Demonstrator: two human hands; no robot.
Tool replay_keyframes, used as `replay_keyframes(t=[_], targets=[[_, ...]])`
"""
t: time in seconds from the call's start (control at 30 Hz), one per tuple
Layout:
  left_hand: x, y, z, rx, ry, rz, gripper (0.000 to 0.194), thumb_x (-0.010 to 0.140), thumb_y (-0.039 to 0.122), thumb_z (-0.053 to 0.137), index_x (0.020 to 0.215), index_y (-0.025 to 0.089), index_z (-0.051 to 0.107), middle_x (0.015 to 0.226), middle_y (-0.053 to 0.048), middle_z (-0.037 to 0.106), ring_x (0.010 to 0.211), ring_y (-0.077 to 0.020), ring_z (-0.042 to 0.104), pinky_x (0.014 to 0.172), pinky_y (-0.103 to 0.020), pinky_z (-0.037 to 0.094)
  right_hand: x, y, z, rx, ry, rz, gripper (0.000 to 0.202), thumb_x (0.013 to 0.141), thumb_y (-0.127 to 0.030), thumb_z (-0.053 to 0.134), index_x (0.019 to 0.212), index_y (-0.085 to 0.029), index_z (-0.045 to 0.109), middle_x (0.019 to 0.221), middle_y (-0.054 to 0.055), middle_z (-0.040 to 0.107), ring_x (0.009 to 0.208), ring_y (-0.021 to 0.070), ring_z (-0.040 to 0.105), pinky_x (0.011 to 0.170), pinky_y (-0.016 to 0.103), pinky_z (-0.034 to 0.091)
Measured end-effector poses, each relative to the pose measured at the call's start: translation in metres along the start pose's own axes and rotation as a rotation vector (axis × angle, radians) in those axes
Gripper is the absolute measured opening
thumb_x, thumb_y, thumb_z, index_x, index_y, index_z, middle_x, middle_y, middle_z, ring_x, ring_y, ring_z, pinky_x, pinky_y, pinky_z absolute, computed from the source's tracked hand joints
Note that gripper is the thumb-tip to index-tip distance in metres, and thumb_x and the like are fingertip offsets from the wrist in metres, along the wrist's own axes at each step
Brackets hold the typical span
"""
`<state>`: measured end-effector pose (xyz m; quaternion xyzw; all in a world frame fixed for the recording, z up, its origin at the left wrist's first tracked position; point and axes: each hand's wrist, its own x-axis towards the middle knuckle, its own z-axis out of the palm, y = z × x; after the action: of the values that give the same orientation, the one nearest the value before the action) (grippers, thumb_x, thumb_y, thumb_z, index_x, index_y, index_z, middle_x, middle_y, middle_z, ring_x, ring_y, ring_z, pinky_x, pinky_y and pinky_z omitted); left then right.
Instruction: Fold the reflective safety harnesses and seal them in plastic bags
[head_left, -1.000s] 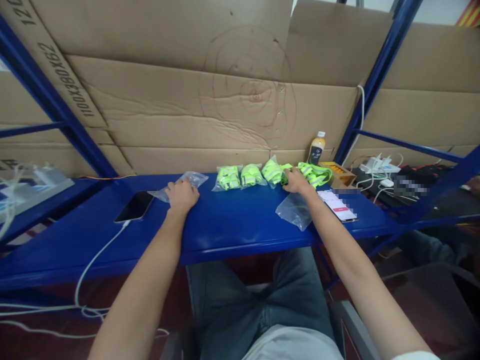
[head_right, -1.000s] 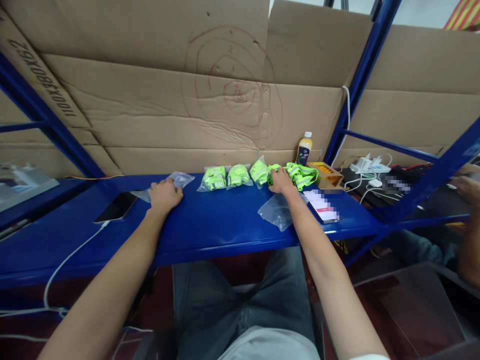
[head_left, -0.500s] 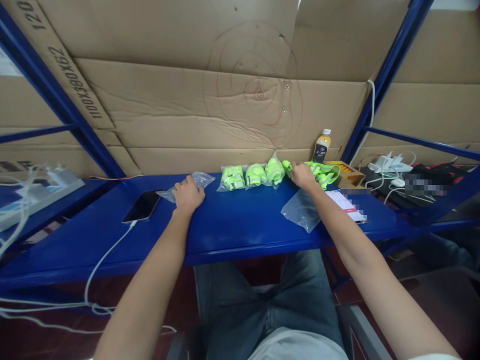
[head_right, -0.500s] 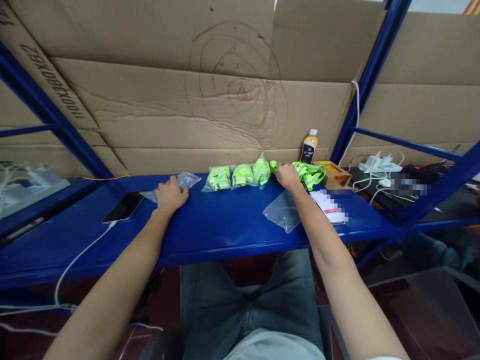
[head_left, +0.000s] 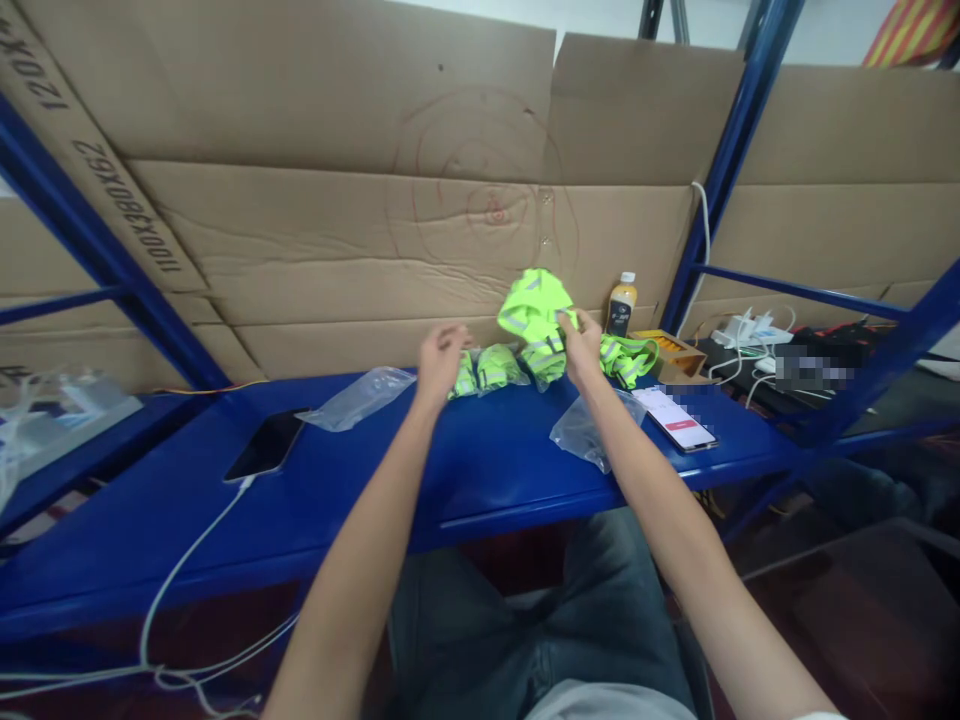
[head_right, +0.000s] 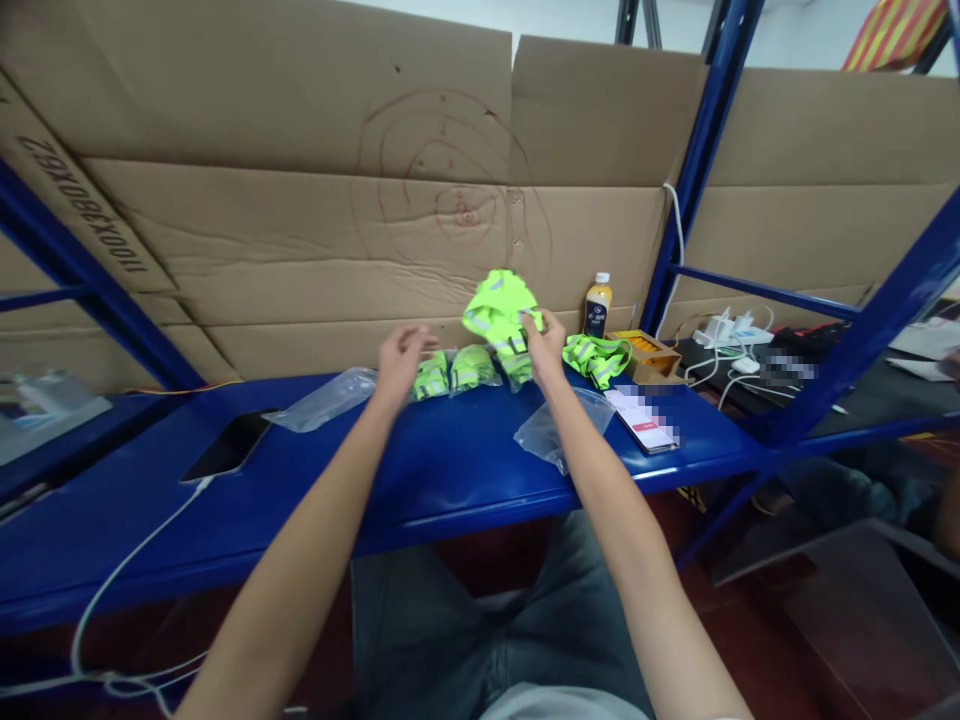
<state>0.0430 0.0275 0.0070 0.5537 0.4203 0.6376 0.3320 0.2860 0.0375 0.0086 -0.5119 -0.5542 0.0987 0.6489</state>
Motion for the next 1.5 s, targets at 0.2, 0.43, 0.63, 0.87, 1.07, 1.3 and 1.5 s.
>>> replay_keyframes(t=[0.2,0.43,0.63,0.87,1.07,1.3,1.5], targets=[[-0.006,-0.018,0.036,-0.419,-0.225,-0.089,0.066,0.064,0.055,0.096,0.111,0.018,0.068,0.109,-0.016,0.079,0.102,-0.0292,0.078,0.095,-0.046,0.062,-0.041,-0.015,0.009,0.144,-0.406,-0.158,0.038,0.083,-0.050,0.074,0.108,-0.023,0.065,0.099,0.002,0.074,0.090,0.0199,0.069,0.088,0.032,0.058],[-0.007,-0.022,0.002,-0.578,-0.211,-0.053,0.074,0.058,0.035,0.097,0.123,0.025,0.064,0.136,-0.011,0.073,0.120,-0.0269,0.074,0.104,-0.042,0.060,-0.048,-0.011,0.023,0.171,-0.584,-0.145,0.056,0.095,-0.071,0.051,0.111,-0.020,0.067,0.105,0.008,0.076,0.092,0.0226,0.072,0.082,0.036,0.062],[-0.013,-0.012,0.005,-0.474,-0.393,-0.084,0.079,0.061,0.033,0.096,0.134,0.024,0.066,0.131,-0.012,0.075,0.120,-0.0286,0.074,0.104,-0.041,0.058,-0.052,-0.007,0.026,-0.021,-0.522,-0.202,0.038,0.092,-0.054,0.066,0.101,-0.018,0.073,0.093,0.006,0.078,0.090,0.0254,0.071,0.087,0.035,0.057],[-0.001,-0.026,0.002,-0.202,-0.066,-0.062,0.064,0.080,0.073,0.076,0.116,0.021,0.071,0.109,-0.011,0.076,0.104,-0.0257,0.074,0.081,-0.031,0.057,-0.049,-0.006,0.008,-0.246,-0.270,-0.254,0.049,0.096,-0.027,0.053,0.141,-0.014,0.068,0.131,0.019,0.071,0.125,0.0377,0.062,0.112,0.048,0.046],[-0.005,-0.026,0.006,-0.200,-0.266,-0.203,0.073,0.091,0.086,0.054,0.089,0.015,0.072,0.077,-0.012,0.073,0.080,-0.0262,0.075,0.070,-0.034,0.060,-0.060,-0.009,0.008,-0.516,-0.171,-0.492,0.074,0.084,-0.011,0.054,0.158,-0.011,0.057,0.146,0.022,0.060,0.131,0.0406,0.051,0.115,0.056,0.042],[-0.015,-0.022,0.011,-0.395,-0.448,-0.202,0.053,0.074,0.047,0.096,0.107,0.014,0.071,0.096,-0.013,0.081,0.097,-0.0315,0.080,0.091,-0.050,0.068,-0.057,-0.006,0.009,-0.320,-0.314,-0.621,0.064,0.088,-0.038,0.069,0.150,-0.019,0.063,0.145,0.015,0.066,0.134,0.0383,0.054,0.118,0.057,0.042],[-0.017,-0.035,0.014,-0.362,-0.459,-0.170,0.051,0.059,0.014,0.096,0.106,0.014,0.074,0.099,-0.009,0.081,0.101,-0.0332,0.079,0.098,-0.058,0.065,-0.040,0.002,0.003,-0.123,-0.267,-0.571,0.080,0.090,-0.059,0.073,0.157,-0.020,0.054,0.155,0.018,0.062,0.139,0.0366,0.059,0.121,0.055,0.043]])
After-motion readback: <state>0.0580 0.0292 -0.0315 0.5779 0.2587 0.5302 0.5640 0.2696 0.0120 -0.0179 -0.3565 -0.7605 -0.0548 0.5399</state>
